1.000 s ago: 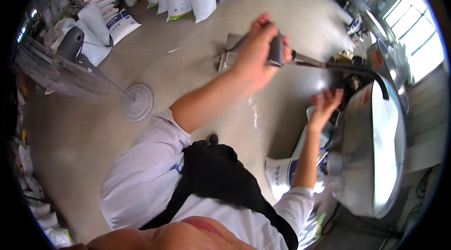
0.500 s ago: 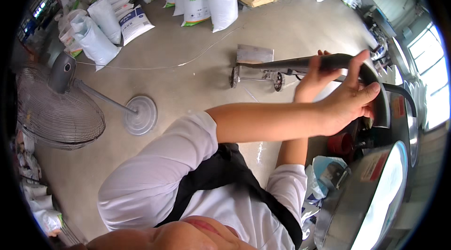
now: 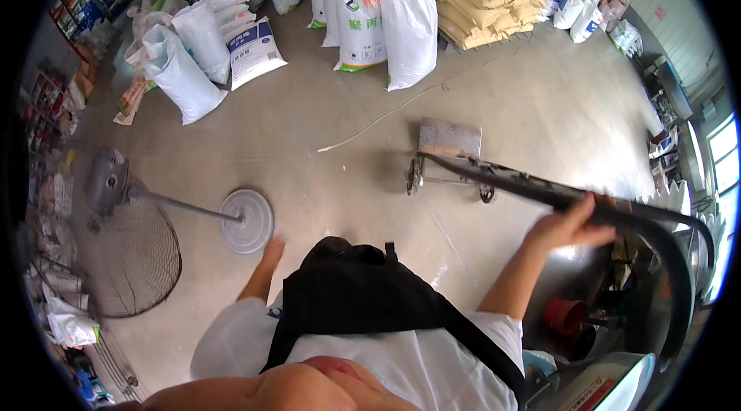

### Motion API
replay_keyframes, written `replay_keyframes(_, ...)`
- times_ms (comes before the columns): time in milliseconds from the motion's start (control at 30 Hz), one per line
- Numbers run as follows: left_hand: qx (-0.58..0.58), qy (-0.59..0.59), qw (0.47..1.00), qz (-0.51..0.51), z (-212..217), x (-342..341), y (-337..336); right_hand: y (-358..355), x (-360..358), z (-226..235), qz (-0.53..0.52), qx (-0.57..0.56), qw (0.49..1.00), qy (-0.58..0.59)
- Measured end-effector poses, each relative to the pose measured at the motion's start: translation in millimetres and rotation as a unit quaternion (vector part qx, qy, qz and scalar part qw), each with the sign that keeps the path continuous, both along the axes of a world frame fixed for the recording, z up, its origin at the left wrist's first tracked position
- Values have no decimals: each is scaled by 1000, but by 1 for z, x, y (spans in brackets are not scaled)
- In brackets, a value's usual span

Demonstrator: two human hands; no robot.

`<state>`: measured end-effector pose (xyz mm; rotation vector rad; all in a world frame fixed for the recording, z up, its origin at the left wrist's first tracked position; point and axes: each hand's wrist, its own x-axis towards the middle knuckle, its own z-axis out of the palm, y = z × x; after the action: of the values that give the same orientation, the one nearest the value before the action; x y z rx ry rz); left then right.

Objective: The person pushes an empty hand truck through a factory, picks up a bag by hand, loads it onto the hand truck, and pushes it across the room.

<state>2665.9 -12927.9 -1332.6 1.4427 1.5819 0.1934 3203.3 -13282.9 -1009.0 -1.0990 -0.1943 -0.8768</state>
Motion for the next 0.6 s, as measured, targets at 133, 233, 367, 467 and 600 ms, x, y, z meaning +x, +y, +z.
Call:
replay_keyframes(133,-157,102,967,171,13,-115,-33,5,-39,-43,-63,-145,986,58)
replay_keyframes(233,-241,146,946,161,34,-111,-22,28,-77,-183,115,-411,852,304)
replay_keyframes(367,-230,127,962,80,36,-44,69,47,-116,-321,335,-517,625,480)
replay_keyframes(467,-133,110,984,-45,28,35,188,50,-114,-363,379,-533,520,549)
replay_keyframes(600,119,237,909,-322,52,213,322,59,-96,-430,367,-572,495,541)
